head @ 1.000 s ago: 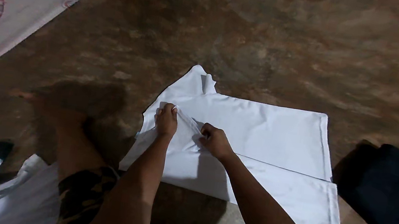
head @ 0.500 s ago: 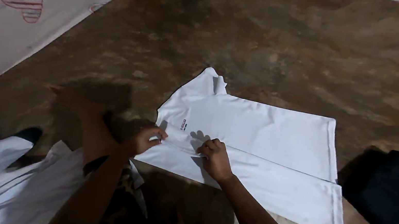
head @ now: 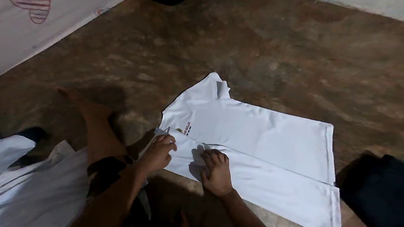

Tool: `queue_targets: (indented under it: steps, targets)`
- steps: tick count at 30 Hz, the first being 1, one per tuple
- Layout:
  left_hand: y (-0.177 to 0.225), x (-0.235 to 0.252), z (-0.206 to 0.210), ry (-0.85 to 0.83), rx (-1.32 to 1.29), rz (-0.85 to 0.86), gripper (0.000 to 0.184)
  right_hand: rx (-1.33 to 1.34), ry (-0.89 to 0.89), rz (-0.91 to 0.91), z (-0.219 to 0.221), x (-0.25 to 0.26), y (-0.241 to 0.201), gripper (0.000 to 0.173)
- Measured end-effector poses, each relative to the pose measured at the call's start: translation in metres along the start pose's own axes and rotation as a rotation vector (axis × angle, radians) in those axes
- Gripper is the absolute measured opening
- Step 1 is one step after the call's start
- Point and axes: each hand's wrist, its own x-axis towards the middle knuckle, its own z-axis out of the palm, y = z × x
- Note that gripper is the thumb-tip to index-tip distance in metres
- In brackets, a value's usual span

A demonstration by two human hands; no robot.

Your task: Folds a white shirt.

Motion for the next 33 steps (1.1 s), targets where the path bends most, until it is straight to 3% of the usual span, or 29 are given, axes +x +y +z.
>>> queue_targets:
  steps: [4, 7, 15, 18, 24, 28, 33]
  targets:
    - [0.027, 0.026, 0.036, 0.116, -0.004, 0.113, 0.051, -0.085, -0.006, 0.03, 0.028, 0.013, -0.015, 0.06]
    - [0.003, 0.041, 0.069, 0.128, 0.098, 0.149, 0.058, -0.175, -0.078, 0.084, 0.052, 0.011, -0.005, 0.071]
    - [-0.017, 0.032, 0.062, 0.21, 0.111, -0.213, 0.062, -0.249, -0.105, 0.103, 0.054, 0.009, -0.004, 0.072]
    - [-0.016, 0.027, 0.06, 0.279, 0.113, -0.216, 0.064, -0.25, -0.109, 0.101, 0.054, 0.009, -0.003, 0.072]
    - [-0.029, 0.018, 0.064, 0.165, 0.152, -0.186, 0.065, -0.215, -0.146, 0.109, 0.052, 0.012, -0.002, 0.072]
    - [-0.027, 0.016, 0.064, 0.172, 0.165, -0.19, 0.067, -0.042, -0.311, 0.16, 0.029, 0.017, -0.007, 0.074]
    - [-0.029, 0.016, 0.066, 0.224, 0.144, -0.158, 0.066, 0.153, -0.354, 0.169, -0.056, -0.005, 0.012, 0.07]
